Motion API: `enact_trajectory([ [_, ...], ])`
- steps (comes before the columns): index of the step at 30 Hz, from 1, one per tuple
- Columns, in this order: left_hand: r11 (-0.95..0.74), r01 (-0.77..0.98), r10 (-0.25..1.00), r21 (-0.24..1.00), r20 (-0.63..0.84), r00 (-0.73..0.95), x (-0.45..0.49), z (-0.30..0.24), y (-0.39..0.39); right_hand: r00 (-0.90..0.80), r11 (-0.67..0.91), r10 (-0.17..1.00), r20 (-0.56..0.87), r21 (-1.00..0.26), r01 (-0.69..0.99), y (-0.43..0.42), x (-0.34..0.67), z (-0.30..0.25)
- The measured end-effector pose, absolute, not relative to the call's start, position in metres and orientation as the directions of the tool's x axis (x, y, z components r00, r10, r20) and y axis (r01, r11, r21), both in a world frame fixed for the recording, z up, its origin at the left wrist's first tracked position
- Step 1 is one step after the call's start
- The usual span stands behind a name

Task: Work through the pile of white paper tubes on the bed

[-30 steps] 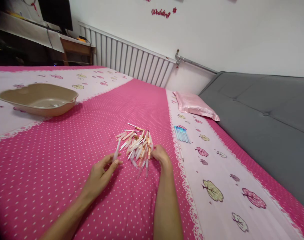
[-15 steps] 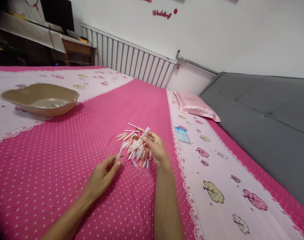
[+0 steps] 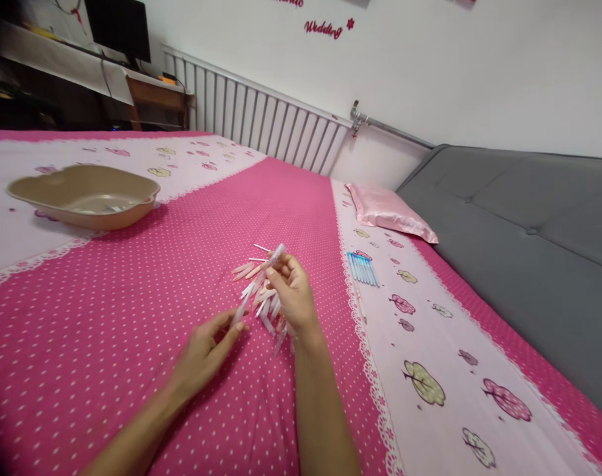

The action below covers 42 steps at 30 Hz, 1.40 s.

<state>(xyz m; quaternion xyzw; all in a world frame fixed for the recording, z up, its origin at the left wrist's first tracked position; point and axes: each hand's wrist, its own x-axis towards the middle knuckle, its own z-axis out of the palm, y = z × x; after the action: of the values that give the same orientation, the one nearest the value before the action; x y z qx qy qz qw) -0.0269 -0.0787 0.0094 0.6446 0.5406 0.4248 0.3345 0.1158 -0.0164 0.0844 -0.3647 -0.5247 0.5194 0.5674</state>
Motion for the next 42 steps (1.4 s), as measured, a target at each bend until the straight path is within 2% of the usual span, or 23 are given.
enact_trajectory([
  [14, -0.195, 0.435, 0.981, 0.879, 0.184, 0.068, -0.0272, 0.0113, -0.0794, -0.136, 0.197, 0.967, 0.216, -0.97, -0.141, -0.0163, 0.1147, 0.0832],
  [27, -0.197, 0.378, 0.98, 0.905, 0.188, 0.062, -0.0281, 0.0144, -0.0807, -0.322, 0.135, 0.933, 0.162, -0.985, -0.105, -0.0199, 0.1115, 0.0794],
  [42, -0.206, 0.337, 0.978, 0.919, 0.202, 0.047, -0.029, 0.0145, -0.0814, -0.347, 0.155, 0.924, 0.163, -0.987, -0.052, -0.0223, 0.1097, 0.0818],
])
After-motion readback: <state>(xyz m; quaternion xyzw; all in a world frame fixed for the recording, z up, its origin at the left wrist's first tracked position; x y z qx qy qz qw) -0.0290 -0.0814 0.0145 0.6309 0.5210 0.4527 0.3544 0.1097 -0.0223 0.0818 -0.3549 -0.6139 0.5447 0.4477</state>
